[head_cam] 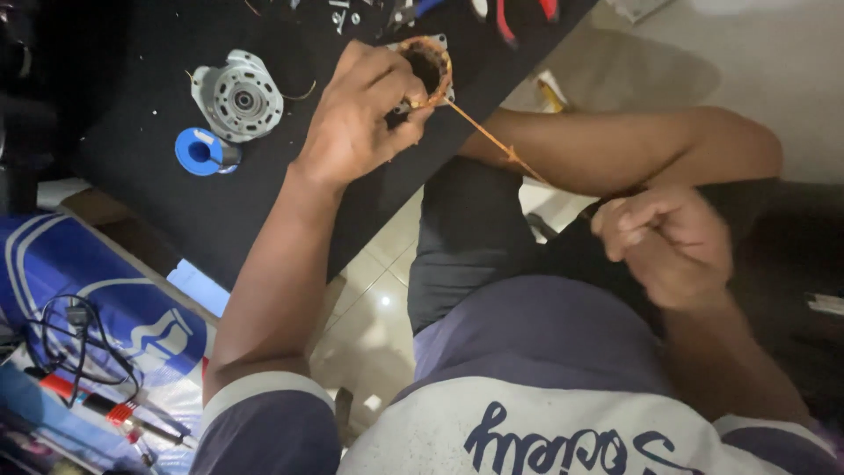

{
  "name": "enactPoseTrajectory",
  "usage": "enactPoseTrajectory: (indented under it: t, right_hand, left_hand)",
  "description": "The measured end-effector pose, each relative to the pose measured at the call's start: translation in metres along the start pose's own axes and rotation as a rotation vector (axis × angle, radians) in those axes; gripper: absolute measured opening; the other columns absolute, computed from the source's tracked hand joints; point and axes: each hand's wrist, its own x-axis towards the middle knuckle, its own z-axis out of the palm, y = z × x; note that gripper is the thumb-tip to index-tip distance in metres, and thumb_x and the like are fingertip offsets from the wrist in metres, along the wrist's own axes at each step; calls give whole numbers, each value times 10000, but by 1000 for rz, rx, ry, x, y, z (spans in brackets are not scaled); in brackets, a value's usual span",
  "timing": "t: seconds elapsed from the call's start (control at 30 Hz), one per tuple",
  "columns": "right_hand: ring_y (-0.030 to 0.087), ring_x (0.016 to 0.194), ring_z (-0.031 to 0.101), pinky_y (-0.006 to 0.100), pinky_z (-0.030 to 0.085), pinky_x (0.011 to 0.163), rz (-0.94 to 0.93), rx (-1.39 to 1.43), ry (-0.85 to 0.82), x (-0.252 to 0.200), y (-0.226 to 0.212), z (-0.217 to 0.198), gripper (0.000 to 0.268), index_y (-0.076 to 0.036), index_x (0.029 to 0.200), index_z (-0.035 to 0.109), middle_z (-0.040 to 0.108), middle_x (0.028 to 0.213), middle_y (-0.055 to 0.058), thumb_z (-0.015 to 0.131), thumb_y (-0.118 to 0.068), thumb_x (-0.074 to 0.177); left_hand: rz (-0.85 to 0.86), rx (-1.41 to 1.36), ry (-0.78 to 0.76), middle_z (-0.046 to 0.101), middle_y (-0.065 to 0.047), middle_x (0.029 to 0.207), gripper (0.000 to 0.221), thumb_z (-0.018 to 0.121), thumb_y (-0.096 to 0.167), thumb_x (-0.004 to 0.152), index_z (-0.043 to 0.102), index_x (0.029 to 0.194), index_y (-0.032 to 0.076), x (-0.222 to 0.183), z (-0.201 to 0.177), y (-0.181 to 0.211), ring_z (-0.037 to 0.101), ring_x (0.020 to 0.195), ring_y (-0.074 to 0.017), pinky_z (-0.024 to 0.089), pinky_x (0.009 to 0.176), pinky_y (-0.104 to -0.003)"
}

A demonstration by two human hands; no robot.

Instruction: Repairing an electric motor by untangling copper windings and testing connections on the stator.

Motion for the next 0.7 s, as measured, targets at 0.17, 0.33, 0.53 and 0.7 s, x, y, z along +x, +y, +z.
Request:
enactPoseTrajectory:
  t: [0.17,0.33,0.53,0.7]
  right_hand:
    - [76,692,545,312,528,924,32,-60,-29,-1,-29,-1,138,-127,1123,522,573,787,-21,542,-45,1014]
    - [69,782,625,300,591,1031,51,-94,46,-20,-10,-6,120,-135,1161,491,612,948,-20,539,-54,1086]
    - [57,767,633,273,565,932,8,-69,17,-6,-13,-2,93,-116,1156,476,601,893,-23,512,-58,1092]
    - [59,563,491,264,489,673,-100,-44,-116,21,-42,9,151,-162,1211,437,592,723,-10,479,-149,1067]
  left_hand:
    - [30,-32,-58,627,-122,1097,246,856,-51,825,676,982,6,-1,4,-3,554,995,-337,464,906,-417]
    - [-60,-22,-61,703,-89,838,219,852,-63,910,756,1100,-15,-15,12,-2,544,577,-227,434,570,-343]
    - [-43,50,17,734,-158,923,290,885,-28,837,776,1104,-2,-6,15,2,625,640,-311,500,604,-387]
    - [-15,89,32,619,-110,1043,244,884,-5,842,759,1051,0,-2,17,5,573,915,-314,471,831,-408]
